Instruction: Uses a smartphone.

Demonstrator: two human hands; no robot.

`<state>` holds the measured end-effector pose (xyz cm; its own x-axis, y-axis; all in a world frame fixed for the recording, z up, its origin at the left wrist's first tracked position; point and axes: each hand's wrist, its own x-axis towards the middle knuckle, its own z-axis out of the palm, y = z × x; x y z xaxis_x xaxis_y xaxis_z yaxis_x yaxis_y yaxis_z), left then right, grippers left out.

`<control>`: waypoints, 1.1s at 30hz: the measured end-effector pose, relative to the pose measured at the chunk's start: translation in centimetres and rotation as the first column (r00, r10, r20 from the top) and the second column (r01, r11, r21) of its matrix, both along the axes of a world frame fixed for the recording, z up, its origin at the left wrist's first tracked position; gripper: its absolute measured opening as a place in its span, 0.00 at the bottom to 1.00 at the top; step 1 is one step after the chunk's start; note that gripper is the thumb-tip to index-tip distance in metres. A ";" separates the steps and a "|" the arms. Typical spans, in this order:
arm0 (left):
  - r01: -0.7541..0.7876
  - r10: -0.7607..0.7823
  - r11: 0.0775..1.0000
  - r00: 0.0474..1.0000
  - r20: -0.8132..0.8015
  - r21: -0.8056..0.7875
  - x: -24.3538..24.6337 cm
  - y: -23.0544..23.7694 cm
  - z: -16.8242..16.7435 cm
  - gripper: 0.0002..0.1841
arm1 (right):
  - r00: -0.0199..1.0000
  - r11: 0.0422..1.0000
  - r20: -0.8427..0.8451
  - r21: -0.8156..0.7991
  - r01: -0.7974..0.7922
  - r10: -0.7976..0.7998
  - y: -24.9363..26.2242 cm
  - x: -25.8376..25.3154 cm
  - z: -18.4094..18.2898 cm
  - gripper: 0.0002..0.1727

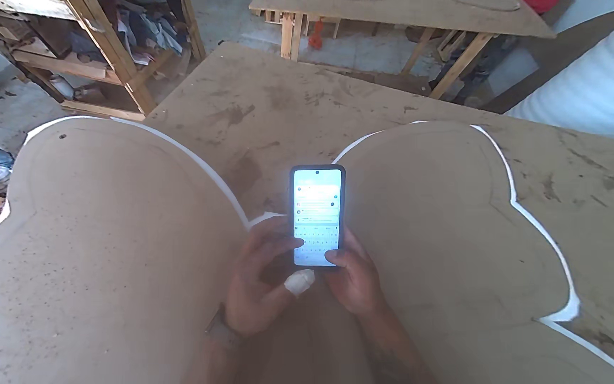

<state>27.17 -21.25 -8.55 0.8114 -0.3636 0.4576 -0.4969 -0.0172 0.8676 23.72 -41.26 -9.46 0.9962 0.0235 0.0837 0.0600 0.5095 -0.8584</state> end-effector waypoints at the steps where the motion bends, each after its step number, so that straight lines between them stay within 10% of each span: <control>1: 0.006 -0.006 1.000 1.000 0.000 -0.001 0.0 0.0 0.0 0.23 | 1.000 1.000 0.001 0.000 0.005 -0.005 0.0 0.0 0.0 0.33; 33: 0.006 -0.006 1.000 1.000 0.016 0.016 0.1 0.0 0.1 0.22 | 0.997 0.997 -0.036 -0.039 0.071 -0.072 0.2 0.1 0.1 0.29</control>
